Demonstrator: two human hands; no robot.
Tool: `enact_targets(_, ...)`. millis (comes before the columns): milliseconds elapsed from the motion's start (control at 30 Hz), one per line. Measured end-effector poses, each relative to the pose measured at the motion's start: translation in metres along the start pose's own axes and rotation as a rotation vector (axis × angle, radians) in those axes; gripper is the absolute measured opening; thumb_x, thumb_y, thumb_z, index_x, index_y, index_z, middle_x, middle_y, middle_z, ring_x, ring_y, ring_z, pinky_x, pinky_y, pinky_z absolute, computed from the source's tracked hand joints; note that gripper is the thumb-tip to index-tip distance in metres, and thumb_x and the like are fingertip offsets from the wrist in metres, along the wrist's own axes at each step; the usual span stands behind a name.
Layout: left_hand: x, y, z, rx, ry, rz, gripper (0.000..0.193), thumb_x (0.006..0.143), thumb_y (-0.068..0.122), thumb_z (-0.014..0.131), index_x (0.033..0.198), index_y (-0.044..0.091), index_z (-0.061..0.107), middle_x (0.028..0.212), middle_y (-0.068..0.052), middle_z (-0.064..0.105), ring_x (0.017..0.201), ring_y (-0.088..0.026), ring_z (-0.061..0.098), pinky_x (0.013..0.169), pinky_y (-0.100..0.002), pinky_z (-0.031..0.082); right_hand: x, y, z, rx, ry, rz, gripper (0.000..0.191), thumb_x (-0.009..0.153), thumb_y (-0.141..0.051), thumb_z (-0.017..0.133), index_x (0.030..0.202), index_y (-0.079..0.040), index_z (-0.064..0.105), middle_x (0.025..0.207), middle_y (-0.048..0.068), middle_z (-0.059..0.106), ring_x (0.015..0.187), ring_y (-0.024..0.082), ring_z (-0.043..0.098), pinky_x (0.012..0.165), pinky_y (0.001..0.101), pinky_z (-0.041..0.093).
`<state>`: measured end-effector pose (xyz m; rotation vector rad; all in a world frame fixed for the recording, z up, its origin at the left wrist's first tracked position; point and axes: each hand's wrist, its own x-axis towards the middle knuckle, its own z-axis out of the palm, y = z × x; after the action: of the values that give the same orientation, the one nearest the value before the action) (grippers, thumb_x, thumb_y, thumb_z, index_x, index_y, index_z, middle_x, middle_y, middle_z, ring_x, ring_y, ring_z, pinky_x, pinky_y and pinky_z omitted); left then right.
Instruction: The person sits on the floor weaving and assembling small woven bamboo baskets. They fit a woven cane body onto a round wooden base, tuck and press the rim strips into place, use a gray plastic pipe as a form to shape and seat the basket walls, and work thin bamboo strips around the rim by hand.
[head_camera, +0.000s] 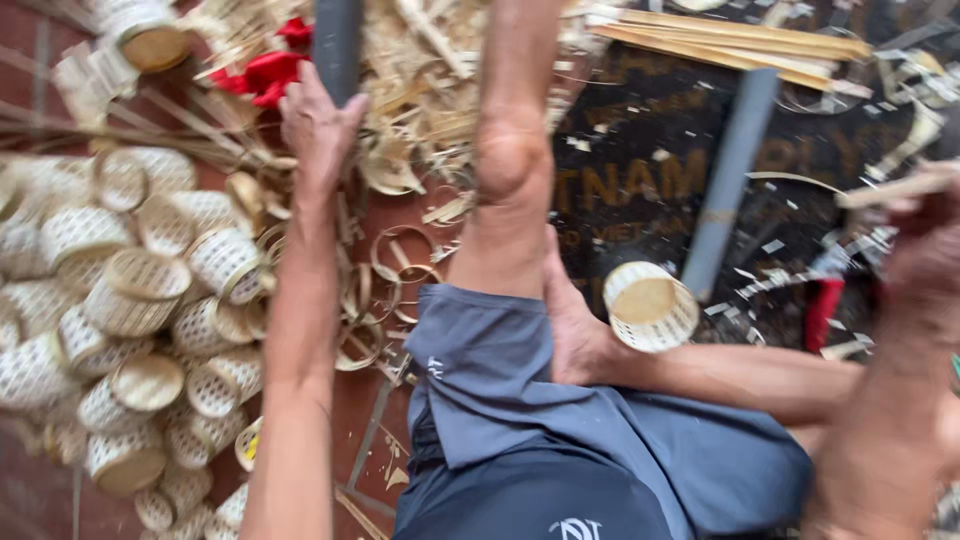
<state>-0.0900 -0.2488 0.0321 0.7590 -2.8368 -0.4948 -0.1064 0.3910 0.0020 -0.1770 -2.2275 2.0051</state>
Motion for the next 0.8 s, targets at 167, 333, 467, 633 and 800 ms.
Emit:
enact_targets(167, 0.005, 0.029, -0.008, -0.174, -0.221, -0.192, 0.054, 0.082, 0.04, 0.084, 0.125, 0.012, 0.066, 0.109, -0.011, 0.075, 0.098, -0.029, 0.073, 0.086, -0.044, 0.055, -0.087, -0.042, 0.043, 0.626, -0.006, 0.0, 0.008, 0.116, 0.005, 0.063, 0.11, 0.005, 0.058, 0.091, 0.018, 0.063, 0.071, 0.023, 0.062, 0.068, 0.0372, 0.057)
enact_targets(333, -0.08, 0.052, -0.042, -1.058, -0.381, -0.065, 0.047, 0.091, 0.017, 0.079, 0.131, 0.006, 0.057, 0.105, -0.001, 0.067, 0.087, -0.013, 0.066, 0.078, -0.026, 0.059, -0.141, -0.109, 0.095, 0.813, -0.1, 0.004, 0.013, 0.111, -0.003, 0.063, 0.101, 0.005, 0.063, 0.093, 0.023, 0.068, 0.076, 0.026, 0.068, 0.076, 0.0425, 0.062)
enact_targets(467, -0.178, 0.121, -0.026, -1.112, -0.502, 0.219, 0.088, 0.082, 0.021, 0.087, 0.154, 0.001, 0.041, 0.136, -0.007, 0.062, 0.119, -0.016, 0.063, 0.103, -0.031, 0.052, -0.171, -0.128, 0.127, 0.8, -0.121, -0.014, 0.018, 0.11, -0.011, 0.064, 0.105, 0.006, 0.064, 0.096, 0.025, 0.069, 0.076, 0.028, 0.07, 0.076, 0.0419, 0.062)
enact_targets(633, -0.249, 0.184, -0.015, -1.089, -0.691, 0.305, 0.094, 0.086, 0.065, 0.072, 0.153, 0.004, 0.045, 0.137, -0.012, 0.065, 0.135, -0.022, 0.056, 0.119, -0.042, 0.014, -0.206, -0.132, 0.131, 0.691, -0.036, -0.052, 0.019, 0.115, -0.012, 0.065, 0.109, 0.006, 0.063, 0.1, 0.026, 0.069, 0.077, 0.025, 0.068, 0.076, 0.0372, 0.059)
enact_targets(800, -0.265, 0.189, -0.001, -1.319, -0.904, 0.209, 0.08, 0.098, 0.061, 0.069, 0.146, 0.0, 0.053, 0.131, -0.014, 0.065, 0.125, -0.02, 0.058, 0.115, -0.038, 0.03, -0.23, -0.135, 0.109, 0.57, 0.122, -0.1, 0.022, 0.112, -0.014, 0.064, 0.109, 0.008, 0.063, 0.099, 0.021, 0.067, 0.07, 0.023, 0.065, 0.068, 0.0337, 0.056)
